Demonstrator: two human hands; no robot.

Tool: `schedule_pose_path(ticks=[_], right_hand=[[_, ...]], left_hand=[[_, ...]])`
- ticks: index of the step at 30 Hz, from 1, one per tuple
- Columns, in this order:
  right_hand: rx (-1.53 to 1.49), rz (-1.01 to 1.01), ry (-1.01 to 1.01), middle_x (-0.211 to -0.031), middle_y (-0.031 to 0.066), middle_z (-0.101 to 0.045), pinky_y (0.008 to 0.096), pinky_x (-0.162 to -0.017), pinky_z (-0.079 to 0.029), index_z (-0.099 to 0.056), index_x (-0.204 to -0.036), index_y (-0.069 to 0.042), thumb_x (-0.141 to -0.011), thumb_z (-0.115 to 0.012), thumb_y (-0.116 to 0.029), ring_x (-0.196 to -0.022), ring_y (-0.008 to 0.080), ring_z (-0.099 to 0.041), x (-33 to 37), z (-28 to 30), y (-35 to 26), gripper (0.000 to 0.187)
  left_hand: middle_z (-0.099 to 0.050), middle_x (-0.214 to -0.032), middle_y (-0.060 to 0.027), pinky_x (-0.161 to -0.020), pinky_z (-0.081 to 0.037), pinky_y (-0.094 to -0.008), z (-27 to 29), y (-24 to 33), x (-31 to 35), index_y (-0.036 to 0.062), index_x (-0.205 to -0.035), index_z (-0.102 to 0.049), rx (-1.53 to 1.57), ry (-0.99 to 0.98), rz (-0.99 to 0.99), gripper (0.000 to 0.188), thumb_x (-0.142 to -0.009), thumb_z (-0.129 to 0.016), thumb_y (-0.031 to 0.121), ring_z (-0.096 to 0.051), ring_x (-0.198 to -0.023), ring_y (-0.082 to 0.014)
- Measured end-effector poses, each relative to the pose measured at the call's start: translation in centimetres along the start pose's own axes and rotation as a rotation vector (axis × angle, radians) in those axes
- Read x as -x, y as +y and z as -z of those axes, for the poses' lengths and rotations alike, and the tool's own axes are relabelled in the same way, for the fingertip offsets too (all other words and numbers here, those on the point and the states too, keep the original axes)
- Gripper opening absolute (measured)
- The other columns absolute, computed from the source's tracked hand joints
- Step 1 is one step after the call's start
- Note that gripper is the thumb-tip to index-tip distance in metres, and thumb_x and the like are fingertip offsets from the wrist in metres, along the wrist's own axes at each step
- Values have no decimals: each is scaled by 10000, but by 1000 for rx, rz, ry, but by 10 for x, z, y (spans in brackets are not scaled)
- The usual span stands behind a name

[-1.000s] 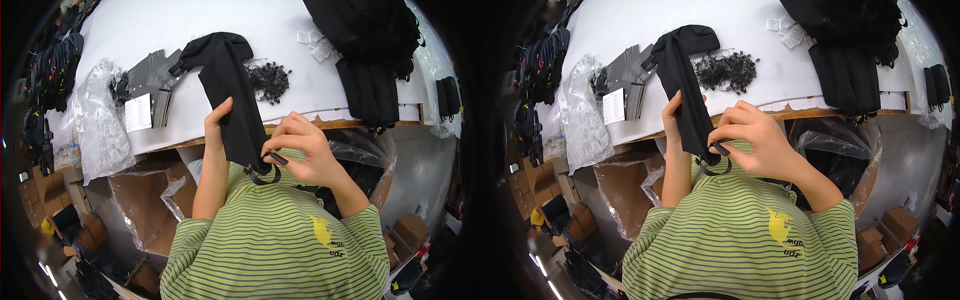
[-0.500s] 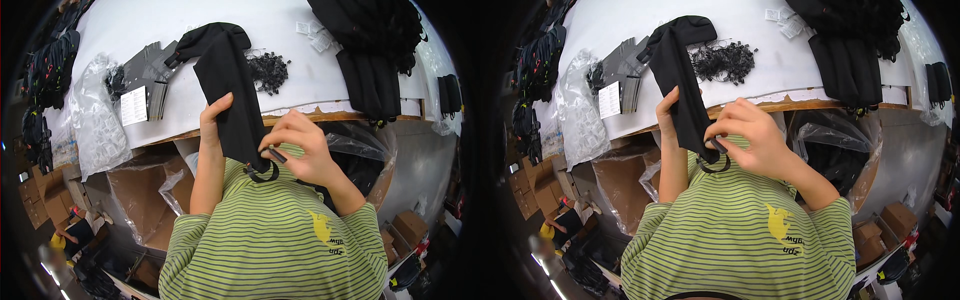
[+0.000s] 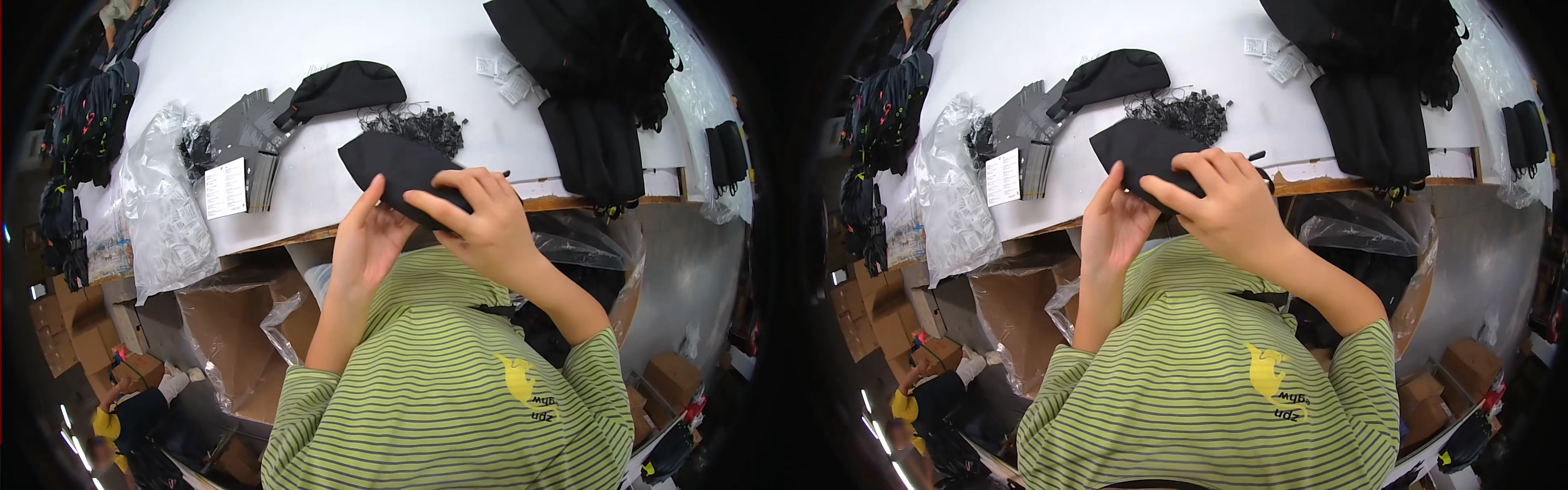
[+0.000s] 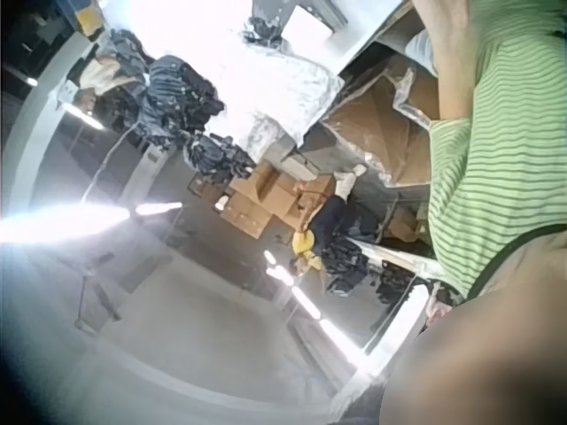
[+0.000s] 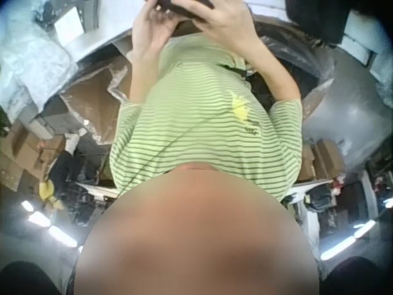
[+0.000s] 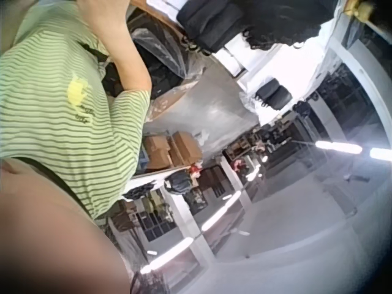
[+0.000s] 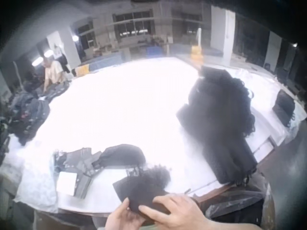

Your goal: Packing pouches with instructional cards, silica gel packets, and small components at a workbench.

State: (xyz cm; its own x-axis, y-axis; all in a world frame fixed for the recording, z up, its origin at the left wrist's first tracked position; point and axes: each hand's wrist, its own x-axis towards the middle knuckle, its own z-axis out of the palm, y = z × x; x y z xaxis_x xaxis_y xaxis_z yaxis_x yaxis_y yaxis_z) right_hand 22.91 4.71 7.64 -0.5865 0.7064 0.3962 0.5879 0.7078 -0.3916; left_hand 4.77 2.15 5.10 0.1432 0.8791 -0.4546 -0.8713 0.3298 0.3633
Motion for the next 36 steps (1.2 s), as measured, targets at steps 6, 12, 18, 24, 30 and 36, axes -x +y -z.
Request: schedule_pose_path(ticks=[6, 12, 18, 24, 30, 36], right_hand=[[-633, -210, 56, -968, 98, -604, 297, -746, -499, -602, -1133, -42, -738, -636, -32, -848, 199, -619, -7, 21, 10, 397], [-849, -244, -105, -1088, 103, -608, 251, -774, -478, -575, -1205, -4, -750, -616, -11, -944, 153, -588, -1, 38, 32, 456], [-784, -295, -202, -1094, 96, -621, 239, -696, -508, -628, -1161, -54, -739, -705, -59, -903, 161, -606, 2, 47, 44, 429], [-662, -370, -479, -1072, 109, -622, 270, -711, -574, -690, -1117, -127, -791, -697, -104, -890, 186, -636, 11, 64, 49, 327], [-526, -538, -318, -1063, 81, -625, 236, -715, -552, -687, -1108, -86, -777, -703, -66, -856, 131, -630, 38, 96, 82, 332], [-77, -866, 485, -1052, 24, -636, 222, -707, -503, -679, -1088, -37, -793, -672, -20, -957, 98, -569, 117, 187, 122, 296]], left_hand=[[-442, -1332, -129, -991, -398, -384, 22, 17, -6, 95, -1383, -347, -1125, -115, -944, 777, -734, -773, 105, -489, -1170, -270], [-580, -1094, -117, -925, -423, -337, 16, 53, -7, 82, -1276, -531, -1434, -371, -805, 692, -638, -787, 8, -545, -1055, -266], [-541, -850, -73, -744, -414, -279, 17, 53, -16, 31, -1039, -654, -1372, -400, -660, 434, -620, -730, -51, -504, -804, -210], [-493, -899, -74, -742, -395, -272, 12, 42, -21, 24, -861, -653, -1386, -423, -697, 292, -590, -690, -77, -476, -802, -215], [-493, -1206, -150, -843, -448, -340, 25, 52, -13, 14, -1090, -613, -1423, -256, -711, 300, -909, -513, 231, -530, -1016, -244], [-483, -1265, -163, -954, -392, -385, 83, 109, 0, 16, -1171, -563, -1705, 194, -983, 300, -945, -523, 209, -483, -1153, -270]])
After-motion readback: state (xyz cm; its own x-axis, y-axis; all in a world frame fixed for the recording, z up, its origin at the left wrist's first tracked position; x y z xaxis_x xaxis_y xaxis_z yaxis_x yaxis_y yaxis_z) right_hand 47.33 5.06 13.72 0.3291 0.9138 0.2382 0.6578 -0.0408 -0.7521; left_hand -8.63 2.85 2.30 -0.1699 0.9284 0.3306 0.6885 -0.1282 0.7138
